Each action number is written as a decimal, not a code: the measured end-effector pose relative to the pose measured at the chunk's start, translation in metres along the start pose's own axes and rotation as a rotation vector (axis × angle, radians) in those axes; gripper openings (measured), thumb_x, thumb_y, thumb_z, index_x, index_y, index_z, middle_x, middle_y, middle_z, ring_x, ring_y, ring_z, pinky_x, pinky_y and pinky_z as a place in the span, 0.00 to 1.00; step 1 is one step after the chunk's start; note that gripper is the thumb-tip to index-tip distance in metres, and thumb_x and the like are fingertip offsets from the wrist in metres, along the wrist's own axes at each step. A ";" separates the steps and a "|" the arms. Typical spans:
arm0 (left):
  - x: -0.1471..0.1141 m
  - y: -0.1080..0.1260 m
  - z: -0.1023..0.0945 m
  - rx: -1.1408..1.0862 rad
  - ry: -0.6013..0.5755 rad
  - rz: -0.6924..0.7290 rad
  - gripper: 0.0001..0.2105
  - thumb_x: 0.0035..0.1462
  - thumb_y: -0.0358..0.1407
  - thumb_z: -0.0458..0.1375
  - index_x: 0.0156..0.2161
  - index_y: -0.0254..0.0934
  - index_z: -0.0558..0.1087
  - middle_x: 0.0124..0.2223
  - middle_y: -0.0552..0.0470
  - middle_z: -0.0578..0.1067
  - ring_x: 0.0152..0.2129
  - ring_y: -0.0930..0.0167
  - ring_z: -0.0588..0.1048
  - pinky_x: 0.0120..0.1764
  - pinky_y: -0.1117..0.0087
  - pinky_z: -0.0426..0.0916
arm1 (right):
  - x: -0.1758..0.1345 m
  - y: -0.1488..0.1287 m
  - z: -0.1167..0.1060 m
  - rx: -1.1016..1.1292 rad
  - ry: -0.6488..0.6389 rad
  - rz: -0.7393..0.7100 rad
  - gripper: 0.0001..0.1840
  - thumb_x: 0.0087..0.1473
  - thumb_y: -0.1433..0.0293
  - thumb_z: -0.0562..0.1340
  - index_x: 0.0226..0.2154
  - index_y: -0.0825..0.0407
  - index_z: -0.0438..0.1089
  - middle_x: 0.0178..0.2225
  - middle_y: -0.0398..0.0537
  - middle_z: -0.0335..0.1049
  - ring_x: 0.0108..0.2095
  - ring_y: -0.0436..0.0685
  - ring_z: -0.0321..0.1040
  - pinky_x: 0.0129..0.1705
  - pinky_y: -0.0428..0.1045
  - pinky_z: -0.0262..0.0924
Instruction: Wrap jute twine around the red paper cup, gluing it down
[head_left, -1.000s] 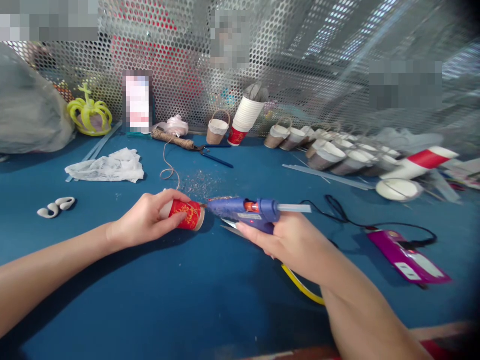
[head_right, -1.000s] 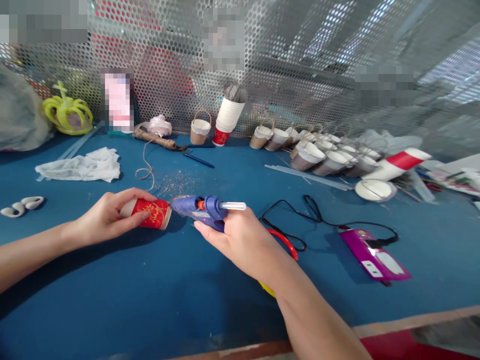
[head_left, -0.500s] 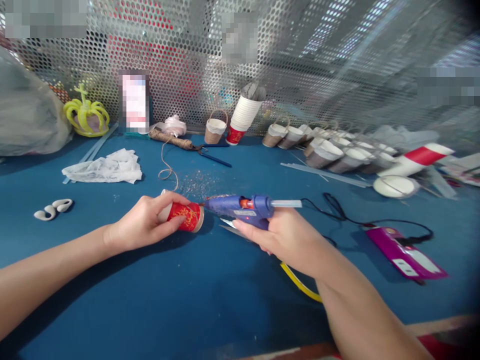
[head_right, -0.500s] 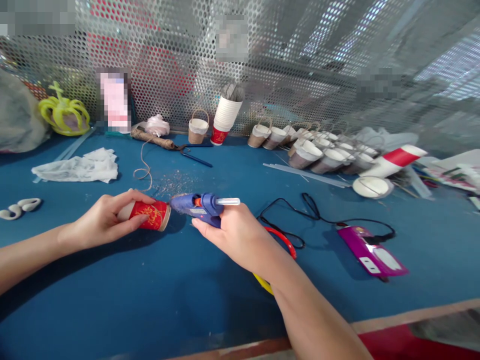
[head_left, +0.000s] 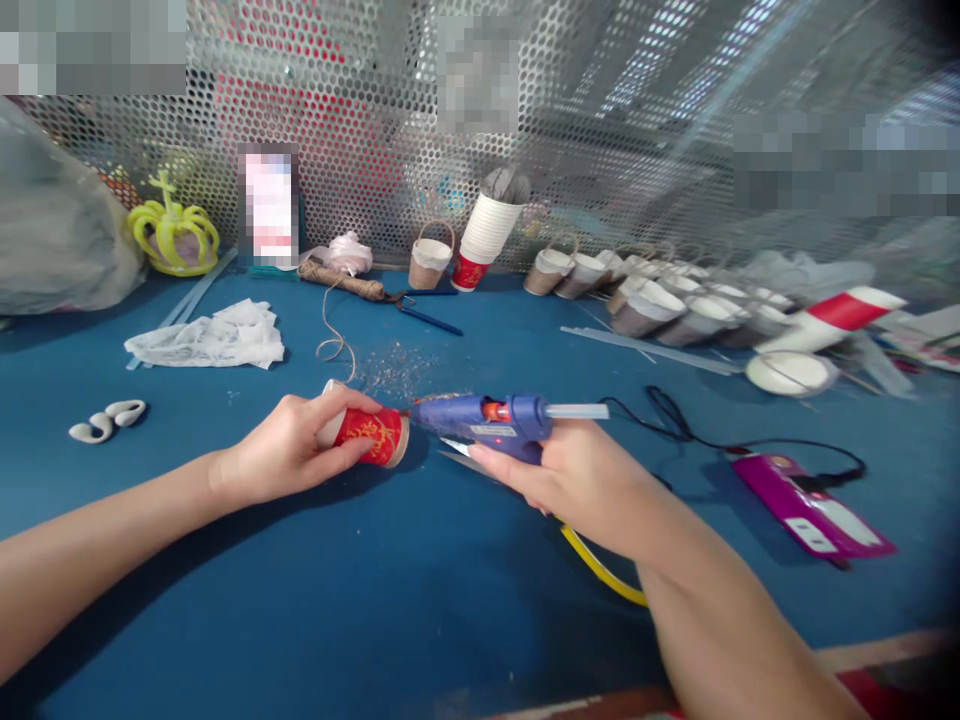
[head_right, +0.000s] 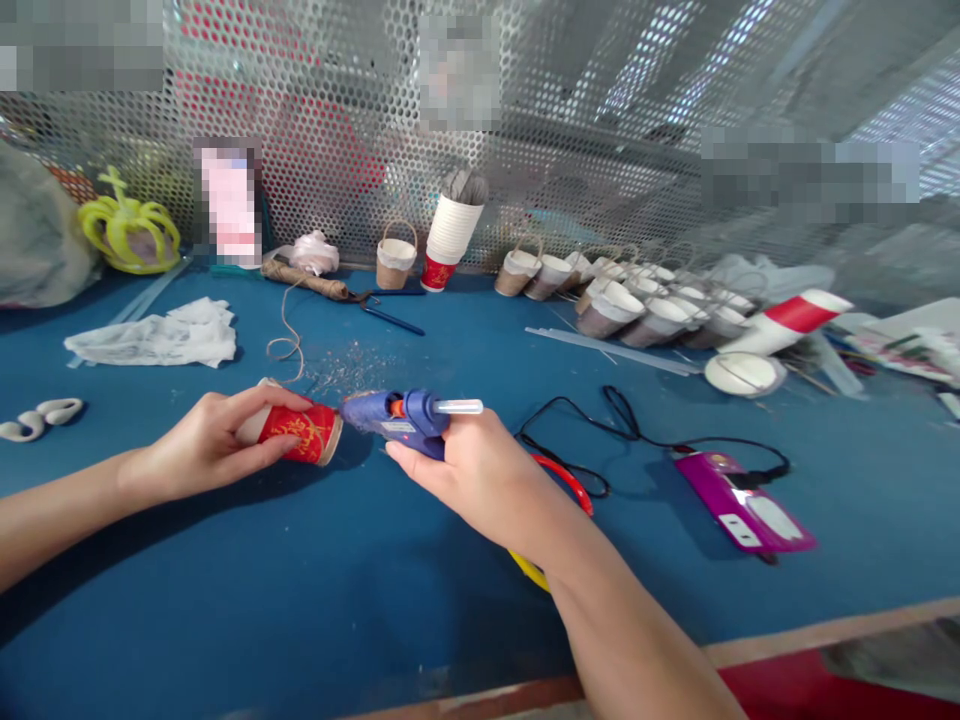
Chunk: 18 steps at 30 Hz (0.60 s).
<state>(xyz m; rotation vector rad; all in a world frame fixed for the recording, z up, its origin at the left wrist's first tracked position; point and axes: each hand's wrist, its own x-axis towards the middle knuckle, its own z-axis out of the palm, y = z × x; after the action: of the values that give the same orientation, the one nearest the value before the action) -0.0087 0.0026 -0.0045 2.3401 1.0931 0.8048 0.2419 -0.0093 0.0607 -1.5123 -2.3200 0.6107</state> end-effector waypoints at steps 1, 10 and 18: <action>0.000 0.000 0.000 0.000 0.000 -0.001 0.13 0.57 0.36 0.51 0.47 0.34 0.65 0.32 0.52 0.73 0.16 0.79 0.66 0.21 0.79 0.60 | 0.000 0.000 0.000 -0.008 0.003 -0.010 0.06 0.51 0.69 0.58 0.24 0.49 0.66 0.10 0.35 0.59 0.13 0.49 0.56 0.16 0.45 0.53; 0.001 0.002 0.000 0.008 0.005 0.013 0.12 0.57 0.35 0.51 0.46 0.35 0.65 0.30 0.54 0.73 0.16 0.79 0.66 0.21 0.79 0.60 | -0.004 0.004 -0.001 -0.052 0.012 -0.041 0.06 0.51 0.66 0.57 0.27 0.49 0.68 0.12 0.36 0.58 0.12 0.48 0.51 0.16 0.45 0.51; 0.001 0.004 -0.001 0.003 -0.008 -0.013 0.13 0.57 0.35 0.50 0.47 0.35 0.65 0.32 0.52 0.73 0.17 0.78 0.68 0.22 0.78 0.61 | -0.006 -0.002 -0.002 -0.054 0.046 -0.047 0.07 0.49 0.67 0.57 0.23 0.49 0.66 0.12 0.36 0.56 0.12 0.47 0.47 0.15 0.45 0.49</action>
<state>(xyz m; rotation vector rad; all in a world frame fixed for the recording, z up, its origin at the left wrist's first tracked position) -0.0066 0.0012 -0.0010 2.3345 1.1063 0.7890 0.2436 -0.0148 0.0636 -1.4749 -2.3482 0.5002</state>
